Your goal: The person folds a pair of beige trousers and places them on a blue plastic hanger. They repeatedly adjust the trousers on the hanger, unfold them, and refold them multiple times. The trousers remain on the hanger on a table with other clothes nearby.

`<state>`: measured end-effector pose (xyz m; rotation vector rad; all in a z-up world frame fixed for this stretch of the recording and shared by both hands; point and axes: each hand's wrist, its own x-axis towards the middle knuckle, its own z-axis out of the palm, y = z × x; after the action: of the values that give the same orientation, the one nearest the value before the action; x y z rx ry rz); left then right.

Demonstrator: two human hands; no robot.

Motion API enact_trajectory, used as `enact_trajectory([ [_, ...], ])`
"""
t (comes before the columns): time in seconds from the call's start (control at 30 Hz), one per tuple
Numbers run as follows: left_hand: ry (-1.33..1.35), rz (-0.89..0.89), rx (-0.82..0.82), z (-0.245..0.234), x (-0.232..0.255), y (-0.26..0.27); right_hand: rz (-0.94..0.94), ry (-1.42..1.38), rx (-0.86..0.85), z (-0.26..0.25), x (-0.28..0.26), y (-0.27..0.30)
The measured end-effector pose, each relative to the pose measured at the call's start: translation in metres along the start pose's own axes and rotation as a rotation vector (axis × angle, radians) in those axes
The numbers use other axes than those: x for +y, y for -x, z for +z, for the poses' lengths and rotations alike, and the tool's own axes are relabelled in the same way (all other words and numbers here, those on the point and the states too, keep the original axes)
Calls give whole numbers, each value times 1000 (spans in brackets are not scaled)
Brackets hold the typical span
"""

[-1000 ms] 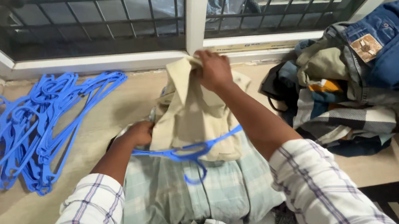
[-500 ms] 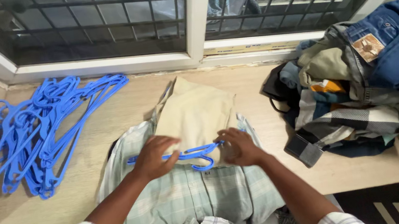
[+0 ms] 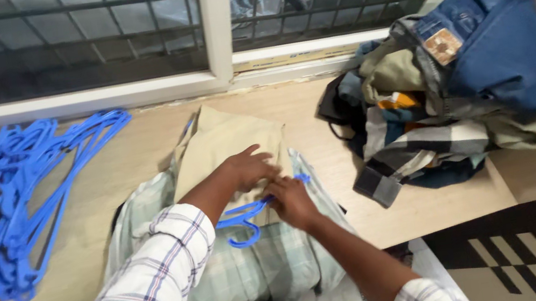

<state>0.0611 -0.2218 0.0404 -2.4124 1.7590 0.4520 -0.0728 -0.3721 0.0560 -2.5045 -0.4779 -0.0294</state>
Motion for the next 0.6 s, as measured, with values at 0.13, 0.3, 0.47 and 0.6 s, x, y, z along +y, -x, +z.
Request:
enact_trajectory([
  [0.13, 92, -222, -267, -4, -5, 4, -59, -99, 150, 2, 13, 10],
  [0.3, 343, -534, -87, 27, -14, 46, -2, -106, 94, 9, 14, 43],
  [0.47, 519, -455, 9, 43, -17, 32, -230, -95, 166, 19, 1, 41],
  [0.6, 861, -625, 242, 35, -26, 59, -211, -152, 91, 30, -13, 20],
])
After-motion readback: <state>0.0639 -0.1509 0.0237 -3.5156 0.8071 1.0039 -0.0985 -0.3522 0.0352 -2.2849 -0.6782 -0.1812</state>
